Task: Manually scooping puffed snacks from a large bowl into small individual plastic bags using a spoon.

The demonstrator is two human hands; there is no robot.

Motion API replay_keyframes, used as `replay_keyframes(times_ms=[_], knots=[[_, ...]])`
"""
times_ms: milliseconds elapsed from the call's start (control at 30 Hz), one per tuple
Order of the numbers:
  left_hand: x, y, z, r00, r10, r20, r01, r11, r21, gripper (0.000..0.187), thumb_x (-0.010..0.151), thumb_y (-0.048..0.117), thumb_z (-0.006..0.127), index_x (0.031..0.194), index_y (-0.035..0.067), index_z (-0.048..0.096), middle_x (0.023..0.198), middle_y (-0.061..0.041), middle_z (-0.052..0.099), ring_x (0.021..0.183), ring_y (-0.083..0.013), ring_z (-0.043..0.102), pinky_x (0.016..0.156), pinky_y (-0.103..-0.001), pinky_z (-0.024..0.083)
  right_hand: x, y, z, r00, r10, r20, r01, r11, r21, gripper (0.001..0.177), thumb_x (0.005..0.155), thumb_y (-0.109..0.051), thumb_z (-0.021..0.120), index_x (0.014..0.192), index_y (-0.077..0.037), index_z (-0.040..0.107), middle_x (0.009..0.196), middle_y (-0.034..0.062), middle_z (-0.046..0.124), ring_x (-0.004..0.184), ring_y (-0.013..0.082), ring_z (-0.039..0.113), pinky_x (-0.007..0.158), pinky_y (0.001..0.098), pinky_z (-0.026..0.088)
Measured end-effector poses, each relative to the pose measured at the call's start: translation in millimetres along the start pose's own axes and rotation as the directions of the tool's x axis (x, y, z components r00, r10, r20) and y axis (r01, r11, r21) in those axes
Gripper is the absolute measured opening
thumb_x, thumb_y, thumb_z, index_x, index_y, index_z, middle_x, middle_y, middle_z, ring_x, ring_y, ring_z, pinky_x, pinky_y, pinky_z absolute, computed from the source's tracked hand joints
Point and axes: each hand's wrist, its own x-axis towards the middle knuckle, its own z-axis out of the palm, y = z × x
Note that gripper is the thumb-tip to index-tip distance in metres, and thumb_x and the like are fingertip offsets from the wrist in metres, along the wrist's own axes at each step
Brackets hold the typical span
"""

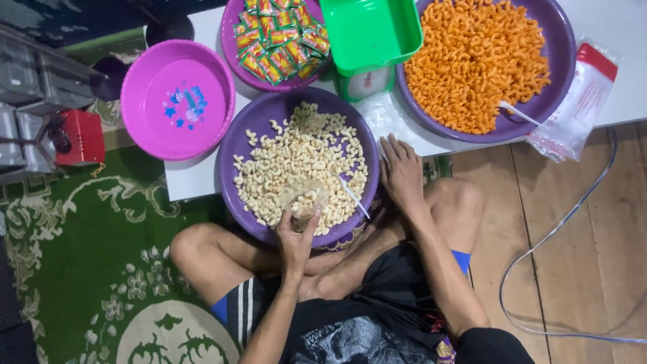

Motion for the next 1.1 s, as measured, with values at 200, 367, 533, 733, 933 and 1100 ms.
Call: replay_keyframes(times_ms=[200,367,533,733,933,1100], knots=[[22,-23,20,0.999,0.05,-0.015,-0.05,0.999,0.003,0.05,0.076,0.01,0.088,0.122,0.0,0.07,0.109,-0.019,0.076,0.11,-0.0253,0.07,0.094,-0.044,0.055,1,-18,-41,0.984,0.11,-0.14,-0.083,0.98,0.183,0.034,0.106,-0.043,0.055,0.127,-0.022,0.072,0.143,0.0038,0.065,0.138,0.0257,0.052,0.105,0.0487,0.035],[51,-14,36,0.997,0.074,-0.022,-0.073,0.997,0.016,0.052,0.079,0.014,0.087,0.124,-0.003,0.068,0.11,-0.022,0.075,0.11,-0.0302,0.07,0.092,-0.046,0.055,34,-9,-33,0.945,0.189,-0.265,-0.04,0.875,0.482,0.037,0.106,-0.036,0.059,0.131,-0.011,0.067,0.135,0.0162,0.064,0.129,0.0365,0.056,0.104,0.053,0.04],[89,-10,55,1.0,0.028,0.0,-0.028,0.997,-0.075,0.053,0.085,0.019,0.083,0.129,-0.003,0.063,0.11,-0.021,0.071,0.102,-0.0327,0.07,0.096,-0.046,0.055,99,-15,-13,0.931,0.165,-0.325,0.086,0.767,0.636,0.069,0.102,-0.027,0.073,0.155,0.0,0.037,0.154,0.0306,0.042,0.142,0.0497,0.039,0.116,0.0675,0.032],[133,14,74,0.996,0.034,-0.084,-0.046,0.99,-0.133,0.04,0.074,0.012,0.091,0.108,0.0,0.074,0.097,-0.014,0.077,0.098,-0.0156,0.07,0.084,-0.036,0.057,151,-9,26,0.928,0.189,-0.32,0.074,0.751,0.656,0.1,0.08,-0.032,0.097,0.154,-0.005,0.035,0.147,0.0217,0.048,0.14,0.0426,0.046,0.119,0.0539,0.035],[149,-3,85,0.995,0.044,-0.086,-0.061,0.975,-0.214,0.047,0.073,0.006,0.091,0.116,-0.001,0.073,0.107,-0.015,0.076,0.107,-0.0188,0.07,0.094,-0.039,0.055,148,-24,33,0.838,0.306,-0.451,0.0,0.827,0.562,0.088,0.073,-0.043,0.102,0.139,-0.01,0.055,0.125,0.0115,0.061,0.121,0.0341,0.061,0.107,0.0472,0.047],[148,-17,86,0.994,0.062,-0.086,-0.079,0.974,-0.213,0.051,0.075,0.008,0.09,0.121,-0.001,0.07,0.112,-0.016,0.075,0.111,-0.0229,0.068,0.098,-0.041,0.054,144,-31,41,0.764,0.33,-0.554,-0.017,0.869,0.494,0.081,0.075,-0.04,0.101,0.133,-0.005,0.057,0.117,0.016,0.061,0.114,0.0402,0.063,0.102,0.0513,0.049]])
